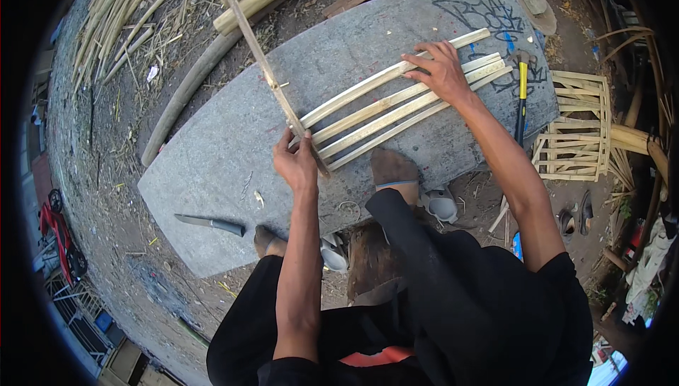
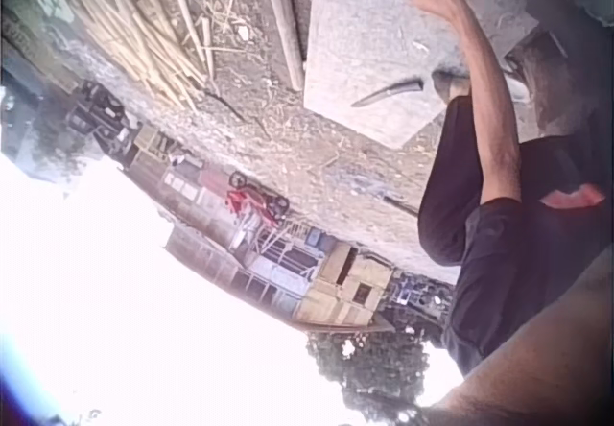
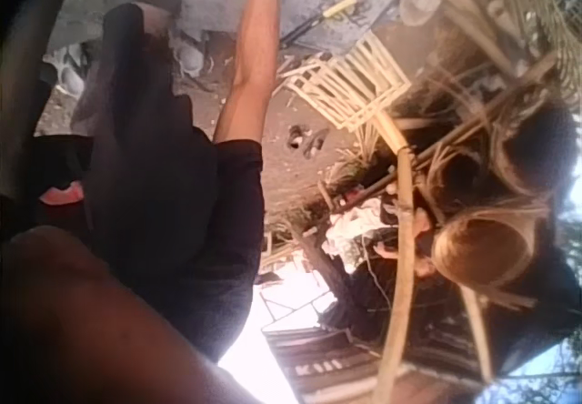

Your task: The person peels thin strips of bamboo using a knife and then assembles them into a small lattice frame using a hammer.

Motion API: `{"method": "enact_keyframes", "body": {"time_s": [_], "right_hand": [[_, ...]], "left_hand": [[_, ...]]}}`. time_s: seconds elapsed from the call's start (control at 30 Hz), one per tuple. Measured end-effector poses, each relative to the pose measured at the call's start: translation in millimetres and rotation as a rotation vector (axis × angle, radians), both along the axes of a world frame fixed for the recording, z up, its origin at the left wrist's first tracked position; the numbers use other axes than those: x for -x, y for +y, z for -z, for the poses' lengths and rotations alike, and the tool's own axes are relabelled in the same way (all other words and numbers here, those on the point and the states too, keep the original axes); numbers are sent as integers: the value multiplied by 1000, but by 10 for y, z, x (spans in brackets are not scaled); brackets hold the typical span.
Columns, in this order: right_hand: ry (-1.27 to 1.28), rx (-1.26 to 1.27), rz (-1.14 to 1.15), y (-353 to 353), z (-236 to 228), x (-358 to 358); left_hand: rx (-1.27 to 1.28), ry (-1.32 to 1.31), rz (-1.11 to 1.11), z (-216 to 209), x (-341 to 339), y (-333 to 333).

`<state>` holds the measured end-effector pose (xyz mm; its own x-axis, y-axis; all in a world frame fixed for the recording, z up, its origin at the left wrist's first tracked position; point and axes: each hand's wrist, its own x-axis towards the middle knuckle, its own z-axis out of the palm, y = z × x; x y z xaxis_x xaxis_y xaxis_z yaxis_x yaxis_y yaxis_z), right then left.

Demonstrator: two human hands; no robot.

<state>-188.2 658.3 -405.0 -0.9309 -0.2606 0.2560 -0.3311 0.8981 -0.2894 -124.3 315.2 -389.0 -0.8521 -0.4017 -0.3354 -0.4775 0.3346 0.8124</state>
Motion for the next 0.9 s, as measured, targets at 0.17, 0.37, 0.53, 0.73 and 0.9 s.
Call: {"method": "enact_keyframes", "body": {"time_s": [0.17, 0.37, 0.53, 0.73, 0.9], "right_hand": [[30, -3, 7, 48, -17, -58], [9, -28, 13, 16, 13, -62], [-23, -30, 39, 14, 28, -122], [-20, -27, 47, 93, 35, -141], [-95, 8, 39, 25, -16, -144]], "left_hand": [[1, 8, -26, -57, 14, 103], [52, 25, -26, -112, -1, 105], [10, 2, -55, -85, 2, 95], [66, 49, -1, -73, 3, 137], [17, 34, -19, -13, -18, 94]]}}
